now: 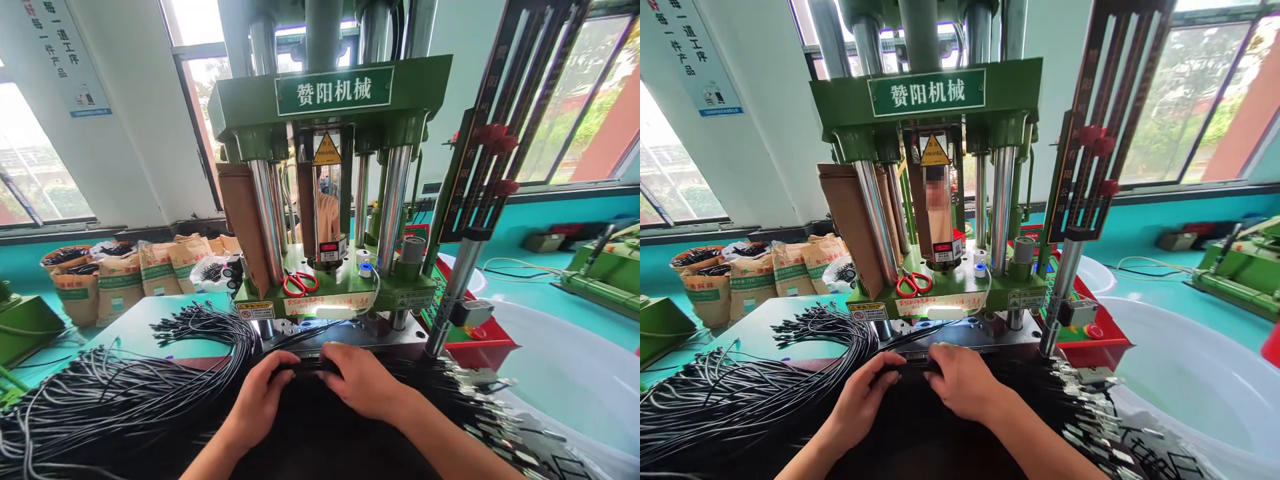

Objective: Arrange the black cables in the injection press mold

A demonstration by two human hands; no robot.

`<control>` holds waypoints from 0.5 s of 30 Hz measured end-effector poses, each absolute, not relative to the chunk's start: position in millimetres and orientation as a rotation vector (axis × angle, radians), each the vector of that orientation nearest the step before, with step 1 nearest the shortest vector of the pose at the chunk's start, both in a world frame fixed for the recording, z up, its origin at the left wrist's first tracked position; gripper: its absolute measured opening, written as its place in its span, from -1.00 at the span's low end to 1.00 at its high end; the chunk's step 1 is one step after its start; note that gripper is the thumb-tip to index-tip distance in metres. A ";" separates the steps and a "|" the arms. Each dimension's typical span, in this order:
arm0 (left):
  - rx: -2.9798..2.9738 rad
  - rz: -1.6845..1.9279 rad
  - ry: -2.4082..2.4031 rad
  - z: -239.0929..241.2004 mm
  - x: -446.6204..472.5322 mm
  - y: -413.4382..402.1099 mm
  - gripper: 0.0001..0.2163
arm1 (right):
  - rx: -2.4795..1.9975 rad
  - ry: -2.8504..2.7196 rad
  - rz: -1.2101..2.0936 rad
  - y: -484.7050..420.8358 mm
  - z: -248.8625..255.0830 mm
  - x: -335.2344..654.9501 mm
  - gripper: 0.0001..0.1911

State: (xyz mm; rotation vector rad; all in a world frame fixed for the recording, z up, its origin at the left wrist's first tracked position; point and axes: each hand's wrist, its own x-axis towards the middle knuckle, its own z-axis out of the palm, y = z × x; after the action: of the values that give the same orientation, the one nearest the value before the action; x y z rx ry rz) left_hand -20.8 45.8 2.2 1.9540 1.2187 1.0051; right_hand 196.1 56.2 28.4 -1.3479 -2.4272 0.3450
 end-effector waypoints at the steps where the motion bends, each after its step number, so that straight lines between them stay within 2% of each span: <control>1: 1.895 1.014 1.208 3.3 -23.3 45.1 -0.84 | -1.359 -2.431 0.316 55.2 29.2 195.9 -0.85; 8: 1.630 1.069 1.149 4.0 -32.0 45.6 -0.80 | -1.536 -2.450 0.109 62.4 26.4 203.5 -0.87; 15: 1.604 1.054 1.076 3.5 -27.8 45.9 -0.82 | -1.706 -2.388 -0.163 49.6 46.3 244.6 -0.91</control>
State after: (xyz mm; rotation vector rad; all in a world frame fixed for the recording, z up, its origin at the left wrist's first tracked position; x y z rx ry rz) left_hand -27.8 45.9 3.5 1.6040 1.0756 1.0544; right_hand 244.6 49.6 46.3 -1.7061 -2.3881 -0.1625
